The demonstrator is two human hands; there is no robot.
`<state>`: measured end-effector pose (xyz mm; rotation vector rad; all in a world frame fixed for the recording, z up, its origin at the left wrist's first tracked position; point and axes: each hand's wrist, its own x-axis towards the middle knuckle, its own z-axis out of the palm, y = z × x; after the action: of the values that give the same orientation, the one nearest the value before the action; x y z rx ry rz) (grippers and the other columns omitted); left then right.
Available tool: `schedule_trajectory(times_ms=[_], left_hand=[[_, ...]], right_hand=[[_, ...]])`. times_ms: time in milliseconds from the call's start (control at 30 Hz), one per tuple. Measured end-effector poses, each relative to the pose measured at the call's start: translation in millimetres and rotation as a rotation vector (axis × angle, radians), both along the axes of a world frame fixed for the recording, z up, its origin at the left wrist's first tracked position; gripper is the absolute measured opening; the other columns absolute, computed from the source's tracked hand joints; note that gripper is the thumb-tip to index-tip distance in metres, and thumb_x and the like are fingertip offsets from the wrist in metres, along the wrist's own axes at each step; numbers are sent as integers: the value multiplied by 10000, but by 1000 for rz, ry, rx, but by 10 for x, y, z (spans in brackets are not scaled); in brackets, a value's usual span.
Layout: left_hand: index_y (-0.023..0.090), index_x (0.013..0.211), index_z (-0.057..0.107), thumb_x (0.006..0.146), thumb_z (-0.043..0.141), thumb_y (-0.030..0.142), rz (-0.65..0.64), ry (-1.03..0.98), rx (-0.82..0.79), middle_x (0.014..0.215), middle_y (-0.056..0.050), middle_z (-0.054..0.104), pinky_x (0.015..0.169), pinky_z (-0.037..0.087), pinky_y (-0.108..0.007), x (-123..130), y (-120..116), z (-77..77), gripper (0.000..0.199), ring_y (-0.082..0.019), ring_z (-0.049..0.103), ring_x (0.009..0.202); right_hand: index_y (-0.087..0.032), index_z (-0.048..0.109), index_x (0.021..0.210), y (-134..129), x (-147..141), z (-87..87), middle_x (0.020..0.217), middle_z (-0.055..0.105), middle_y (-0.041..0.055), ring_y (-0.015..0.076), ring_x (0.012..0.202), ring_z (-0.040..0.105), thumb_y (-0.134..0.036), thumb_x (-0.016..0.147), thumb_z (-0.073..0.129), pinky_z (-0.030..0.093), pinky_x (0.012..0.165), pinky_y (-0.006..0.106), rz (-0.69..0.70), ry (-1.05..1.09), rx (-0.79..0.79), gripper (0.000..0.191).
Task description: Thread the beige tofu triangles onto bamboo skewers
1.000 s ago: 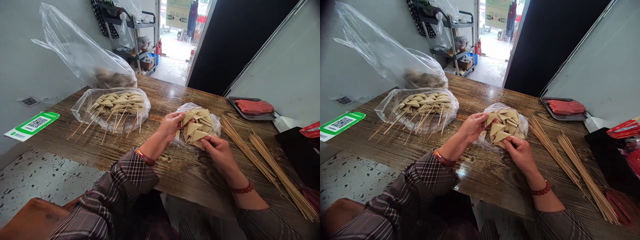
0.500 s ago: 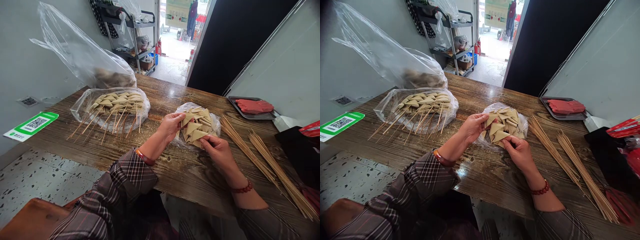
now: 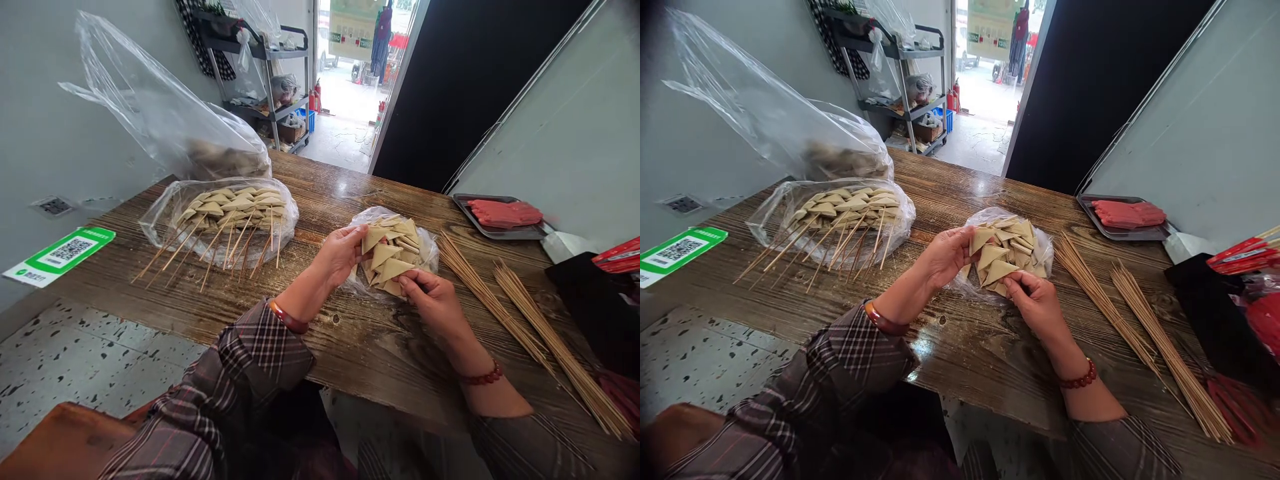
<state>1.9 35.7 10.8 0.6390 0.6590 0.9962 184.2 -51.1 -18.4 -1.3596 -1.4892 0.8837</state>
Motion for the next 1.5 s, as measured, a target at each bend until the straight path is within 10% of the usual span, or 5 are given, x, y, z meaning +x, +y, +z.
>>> schedule_trajectory(times_ms=[633, 1300, 1500], left_hand=[[119, 991, 638, 928, 571, 469, 19, 9, 36, 905, -115, 745, 706, 523, -274, -35, 21, 33, 362, -152, 705, 691], [188, 1020, 728, 840, 688, 215, 41, -27, 314, 1046, -55, 724, 802, 433, -223, -29, -31, 61, 186, -101, 632, 889], [145, 893, 739, 849, 682, 250, 123, 0, 240, 855, -48, 717, 730, 439, -223, -41, -26, 89, 128, -90, 609, 739]], right_hand=[[-222, 489, 667, -80, 79, 199, 558, 156, -115, 66, 464, -8, -383, 722, 800, 167, 313, 155, 111, 946, -243, 355], [-195, 507, 667, -81, -2, 117, 555, 324, -76, 49, 450, 181, -423, 806, 749, 226, 385, 170, 190, 721, -328, 360], [-203, 567, 685, -79, -11, 44, 584, 492, -29, 96, 504, 403, -445, 868, 653, 318, 470, 233, 1, 170, -49, 316]])
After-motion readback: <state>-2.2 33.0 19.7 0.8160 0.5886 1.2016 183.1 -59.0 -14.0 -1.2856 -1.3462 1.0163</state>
